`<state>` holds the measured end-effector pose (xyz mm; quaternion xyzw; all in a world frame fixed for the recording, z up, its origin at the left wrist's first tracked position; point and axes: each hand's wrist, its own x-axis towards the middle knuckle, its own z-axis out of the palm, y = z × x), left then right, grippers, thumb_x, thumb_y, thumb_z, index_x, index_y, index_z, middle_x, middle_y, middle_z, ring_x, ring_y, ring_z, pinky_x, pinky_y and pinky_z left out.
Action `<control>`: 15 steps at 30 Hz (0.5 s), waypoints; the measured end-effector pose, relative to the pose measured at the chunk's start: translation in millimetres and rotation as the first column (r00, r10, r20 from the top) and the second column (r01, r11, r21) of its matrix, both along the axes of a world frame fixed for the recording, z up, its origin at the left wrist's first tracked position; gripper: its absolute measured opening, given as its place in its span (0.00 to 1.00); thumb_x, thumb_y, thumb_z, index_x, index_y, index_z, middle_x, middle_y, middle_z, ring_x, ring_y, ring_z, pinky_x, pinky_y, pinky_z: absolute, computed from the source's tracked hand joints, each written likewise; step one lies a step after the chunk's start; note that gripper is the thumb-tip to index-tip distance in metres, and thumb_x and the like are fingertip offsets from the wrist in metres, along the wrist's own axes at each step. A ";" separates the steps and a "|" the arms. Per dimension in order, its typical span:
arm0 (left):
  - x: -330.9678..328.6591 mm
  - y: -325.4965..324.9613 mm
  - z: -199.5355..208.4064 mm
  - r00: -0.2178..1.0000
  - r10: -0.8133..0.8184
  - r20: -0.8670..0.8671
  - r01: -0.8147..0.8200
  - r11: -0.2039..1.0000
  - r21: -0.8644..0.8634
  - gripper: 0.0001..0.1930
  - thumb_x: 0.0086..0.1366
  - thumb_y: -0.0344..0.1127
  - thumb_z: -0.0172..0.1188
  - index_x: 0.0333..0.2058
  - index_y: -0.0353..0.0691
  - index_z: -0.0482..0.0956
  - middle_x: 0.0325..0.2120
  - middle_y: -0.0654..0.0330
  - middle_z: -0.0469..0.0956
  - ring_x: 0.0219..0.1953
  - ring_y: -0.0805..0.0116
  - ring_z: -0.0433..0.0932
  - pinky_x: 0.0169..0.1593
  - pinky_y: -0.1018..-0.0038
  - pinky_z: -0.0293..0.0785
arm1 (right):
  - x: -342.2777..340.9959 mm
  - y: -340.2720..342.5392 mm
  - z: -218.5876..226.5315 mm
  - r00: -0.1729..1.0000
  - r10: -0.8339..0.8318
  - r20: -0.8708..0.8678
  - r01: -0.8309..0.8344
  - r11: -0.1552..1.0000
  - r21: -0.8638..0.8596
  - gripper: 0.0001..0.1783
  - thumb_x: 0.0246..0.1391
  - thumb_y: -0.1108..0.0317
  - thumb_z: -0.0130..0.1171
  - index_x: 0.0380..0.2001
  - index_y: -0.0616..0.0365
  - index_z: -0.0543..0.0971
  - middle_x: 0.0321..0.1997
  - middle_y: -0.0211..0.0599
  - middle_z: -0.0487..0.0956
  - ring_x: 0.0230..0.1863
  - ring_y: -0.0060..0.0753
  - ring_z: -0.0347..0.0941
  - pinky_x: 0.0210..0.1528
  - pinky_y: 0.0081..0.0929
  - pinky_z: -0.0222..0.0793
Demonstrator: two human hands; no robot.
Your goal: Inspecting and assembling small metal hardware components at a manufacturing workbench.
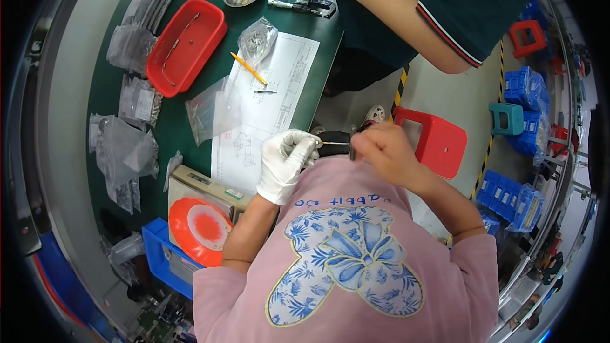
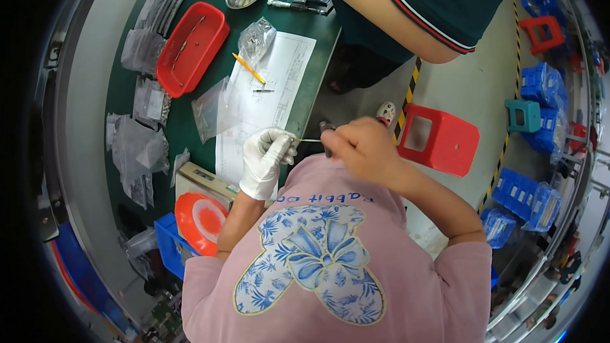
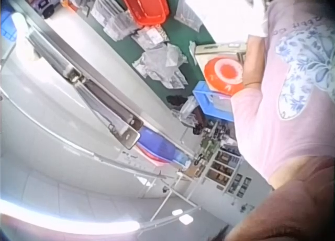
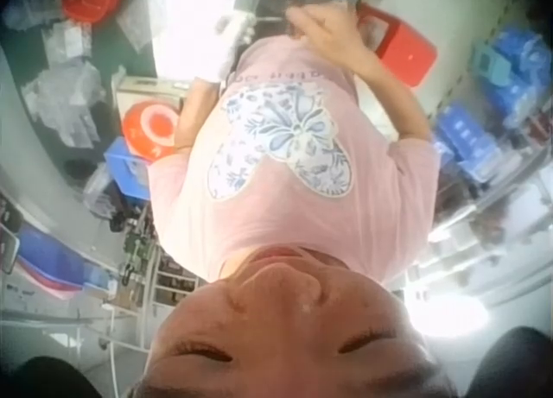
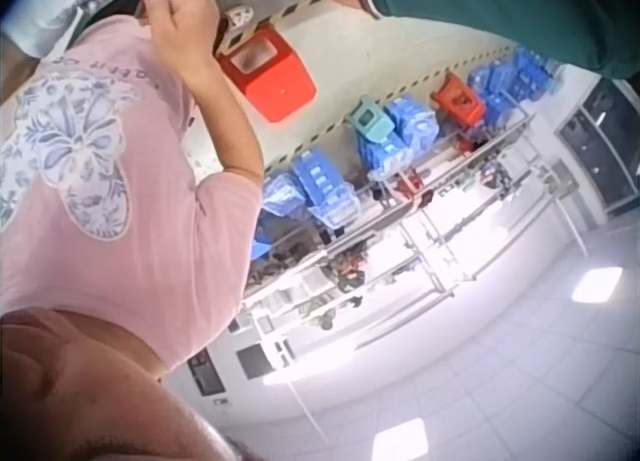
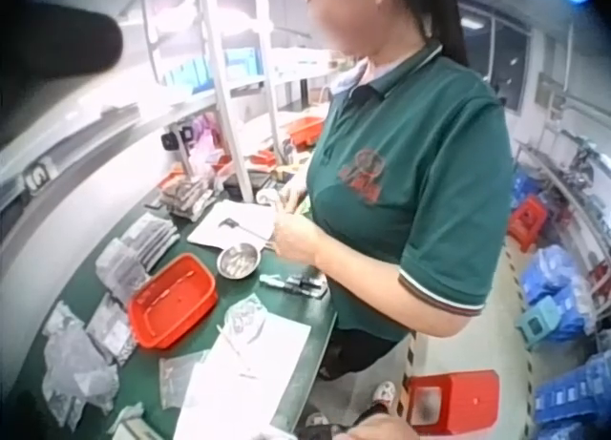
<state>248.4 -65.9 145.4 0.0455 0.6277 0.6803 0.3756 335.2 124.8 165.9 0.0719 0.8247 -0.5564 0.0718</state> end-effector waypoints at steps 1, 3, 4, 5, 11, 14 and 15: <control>0.1 0.6 0.9 1.000 -0.002 0.000 0.002 1.000 0.002 0.06 0.58 0.29 0.54 0.29 0.32 0.75 0.22 0.61 0.75 0.21 0.80 0.72 0.24 0.86 0.68 | 0.6 1.5 -4.6 0.978 0.002 0.210 0.074 0.933 -0.354 0.08 0.38 0.66 0.59 0.18 0.59 0.75 0.20 0.37 0.74 0.27 0.40 0.71 0.35 0.30 0.63; 0.4 2.6 3.9 0.999 0.029 -0.040 -0.030 0.999 -0.020 0.06 0.58 0.29 0.54 0.29 0.32 0.75 0.21 0.61 0.75 0.21 0.80 0.71 0.24 0.86 0.68 | 0.5 0.8 -6.0 0.915 0.083 0.394 0.208 0.740 -0.640 0.08 0.39 0.66 0.59 0.20 0.59 0.75 0.23 0.37 0.74 0.29 0.40 0.71 0.35 0.30 0.63; 0.0 3.2 3.5 0.999 0.029 -0.041 -0.030 0.999 -0.020 0.06 0.58 0.29 0.54 0.29 0.32 0.75 0.21 0.61 0.75 0.21 0.80 0.71 0.24 0.86 0.68 | 0.8 -4.4 -2.4 0.986 -0.164 -0.001 0.162 0.974 -0.160 0.08 0.39 0.66 0.59 0.22 0.58 0.75 0.26 0.36 0.75 0.32 0.39 0.71 0.35 0.30 0.63; 0.5 3.1 2.3 0.998 0.069 0.012 -0.069 0.998 -0.014 0.05 0.58 0.29 0.54 0.28 0.32 0.75 0.20 0.62 0.75 0.21 0.80 0.71 0.24 0.85 0.68 | 0.7 -7.2 0.5 0.880 -0.132 -0.457 0.311 0.886 0.344 0.08 0.39 0.66 0.59 0.23 0.58 0.75 0.29 0.36 0.75 0.34 0.39 0.71 0.36 0.29 0.63; 4.1 3.8 5.8 0.999 0.006 -0.040 -0.008 0.999 -0.045 0.06 0.59 0.31 0.52 0.27 0.33 0.74 0.19 0.62 0.74 0.19 0.80 0.71 0.24 0.86 0.67 | 0.9 5.6 -8.7 0.998 0.025 -0.065 -0.030 0.997 -0.077 0.11 0.37 0.65 0.60 0.25 0.57 0.75 0.31 0.35 0.75 0.37 0.39 0.70 0.38 0.29 0.63; 3.2 4.2 6.9 0.998 -0.019 -0.056 0.016 0.999 -0.040 0.07 0.59 0.31 0.53 0.27 0.33 0.74 0.20 0.62 0.75 0.20 0.80 0.71 0.24 0.86 0.67 | 3.5 9.1 -15.4 0.870 0.165 0.465 0.219 0.714 -0.664 0.12 0.37 0.64 0.60 0.26 0.58 0.75 0.33 0.36 0.75 0.38 0.40 0.70 0.40 0.31 0.62; 2.7 3.8 6.3 0.999 -0.011 -0.046 0.008 0.999 -0.050 0.07 0.59 0.31 0.53 0.27 0.33 0.74 0.20 0.62 0.75 0.20 0.80 0.71 0.24 0.86 0.67 | 5.3 1.7 -10.5 0.991 -0.114 0.071 0.124 0.980 -0.158 0.12 0.37 0.65 0.60 0.27 0.58 0.75 0.35 0.36 0.75 0.38 0.40 0.70 0.40 0.31 0.62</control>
